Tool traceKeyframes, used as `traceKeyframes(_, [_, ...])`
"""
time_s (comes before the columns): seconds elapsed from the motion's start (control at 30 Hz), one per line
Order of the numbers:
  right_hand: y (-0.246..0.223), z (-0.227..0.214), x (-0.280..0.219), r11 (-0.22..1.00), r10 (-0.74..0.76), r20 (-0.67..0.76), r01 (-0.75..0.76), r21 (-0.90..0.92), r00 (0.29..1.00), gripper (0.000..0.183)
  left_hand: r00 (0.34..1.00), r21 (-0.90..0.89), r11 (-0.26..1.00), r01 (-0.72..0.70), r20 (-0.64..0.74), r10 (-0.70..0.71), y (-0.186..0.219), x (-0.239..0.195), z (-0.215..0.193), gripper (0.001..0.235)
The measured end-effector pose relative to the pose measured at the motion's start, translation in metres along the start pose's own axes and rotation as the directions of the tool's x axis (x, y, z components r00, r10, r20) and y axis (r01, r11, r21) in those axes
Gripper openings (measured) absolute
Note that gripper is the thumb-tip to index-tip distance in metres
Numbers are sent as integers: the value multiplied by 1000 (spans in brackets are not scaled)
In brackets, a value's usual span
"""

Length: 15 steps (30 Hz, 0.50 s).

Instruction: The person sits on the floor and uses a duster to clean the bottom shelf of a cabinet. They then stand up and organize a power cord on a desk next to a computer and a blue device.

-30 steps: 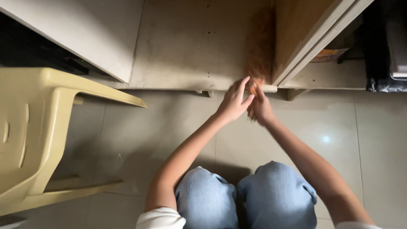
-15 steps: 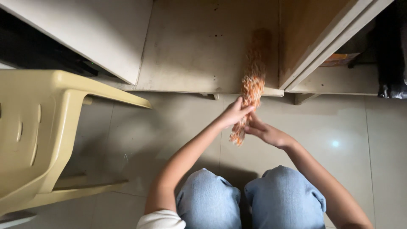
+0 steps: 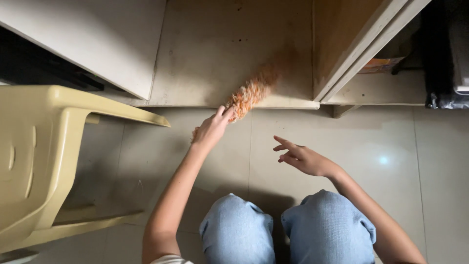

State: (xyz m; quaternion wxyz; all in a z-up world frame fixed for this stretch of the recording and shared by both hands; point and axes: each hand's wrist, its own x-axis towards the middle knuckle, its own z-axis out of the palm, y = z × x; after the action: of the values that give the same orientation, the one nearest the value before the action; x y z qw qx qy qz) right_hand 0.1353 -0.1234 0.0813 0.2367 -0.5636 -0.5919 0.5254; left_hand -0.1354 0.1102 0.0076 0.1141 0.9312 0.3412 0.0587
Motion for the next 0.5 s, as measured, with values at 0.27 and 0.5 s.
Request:
traceKeyframes(0.27, [9,3,-2,999,26,-55,-27,-20,998,66,996,43,997,-69,68,66,5,11,-36,60])
traceKeyframes(0.5, [11,14,2,998,-28,-23,26,-65,999,65,987,98,989,-108,-110,119,-18,4,-43,50])
